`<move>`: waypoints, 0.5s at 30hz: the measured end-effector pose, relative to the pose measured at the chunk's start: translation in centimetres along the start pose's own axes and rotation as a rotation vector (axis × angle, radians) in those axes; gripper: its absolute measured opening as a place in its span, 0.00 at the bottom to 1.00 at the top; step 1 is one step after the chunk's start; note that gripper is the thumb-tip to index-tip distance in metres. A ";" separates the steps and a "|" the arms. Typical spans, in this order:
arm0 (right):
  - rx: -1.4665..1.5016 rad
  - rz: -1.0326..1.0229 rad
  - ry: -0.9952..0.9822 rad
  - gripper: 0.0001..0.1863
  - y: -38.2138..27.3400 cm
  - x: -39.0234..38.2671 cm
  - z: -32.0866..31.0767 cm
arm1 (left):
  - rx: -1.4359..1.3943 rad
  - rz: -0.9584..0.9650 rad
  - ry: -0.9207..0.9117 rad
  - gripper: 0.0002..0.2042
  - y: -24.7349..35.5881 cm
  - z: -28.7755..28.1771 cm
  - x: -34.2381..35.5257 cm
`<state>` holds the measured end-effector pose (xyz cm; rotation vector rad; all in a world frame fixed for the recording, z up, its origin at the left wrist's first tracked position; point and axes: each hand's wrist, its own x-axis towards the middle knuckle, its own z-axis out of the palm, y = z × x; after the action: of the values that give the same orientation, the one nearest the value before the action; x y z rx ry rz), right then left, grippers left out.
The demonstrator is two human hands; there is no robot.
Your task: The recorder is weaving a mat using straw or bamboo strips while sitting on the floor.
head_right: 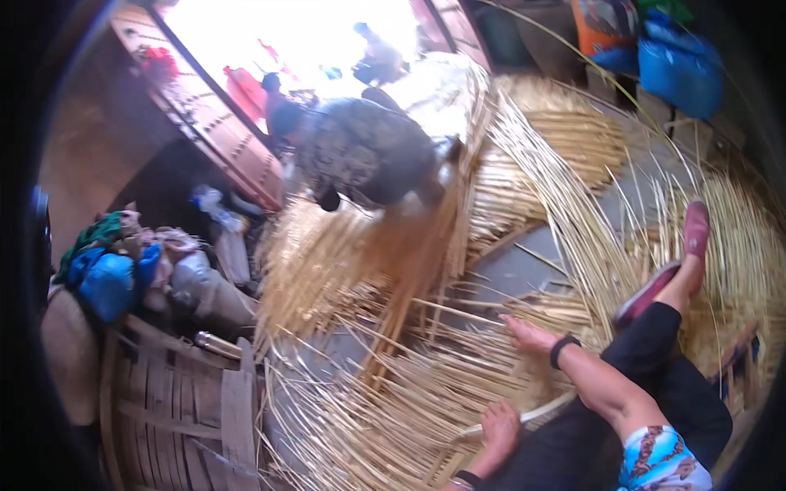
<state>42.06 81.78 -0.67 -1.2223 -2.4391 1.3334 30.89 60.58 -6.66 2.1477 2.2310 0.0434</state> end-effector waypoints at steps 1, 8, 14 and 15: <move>-0.062 -0.132 0.253 0.33 2.4 0.0 0.4 | 0.006 0.029 0.038 0.18 0.6 0.1 0.6; 0.059 -0.309 0.153 0.22 -9.5 -4.8 -4.9 | -0.452 -0.036 0.112 0.15 -5.8 -2.8 1.9; 0.139 -0.275 0.505 0.17 -14.7 -18.9 -9.9 | -0.609 -0.050 0.332 0.15 -10.3 -8.7 -0.3; 0.135 -0.271 0.517 0.17 -14.9 -21.2 -10.0 | -0.612 -0.037 0.334 0.15 -11.0 -9.2 -0.9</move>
<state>51.69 69.37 22.21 -1.0023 -2.0244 0.9441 19.43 59.40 1.98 1.8491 2.0223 1.0045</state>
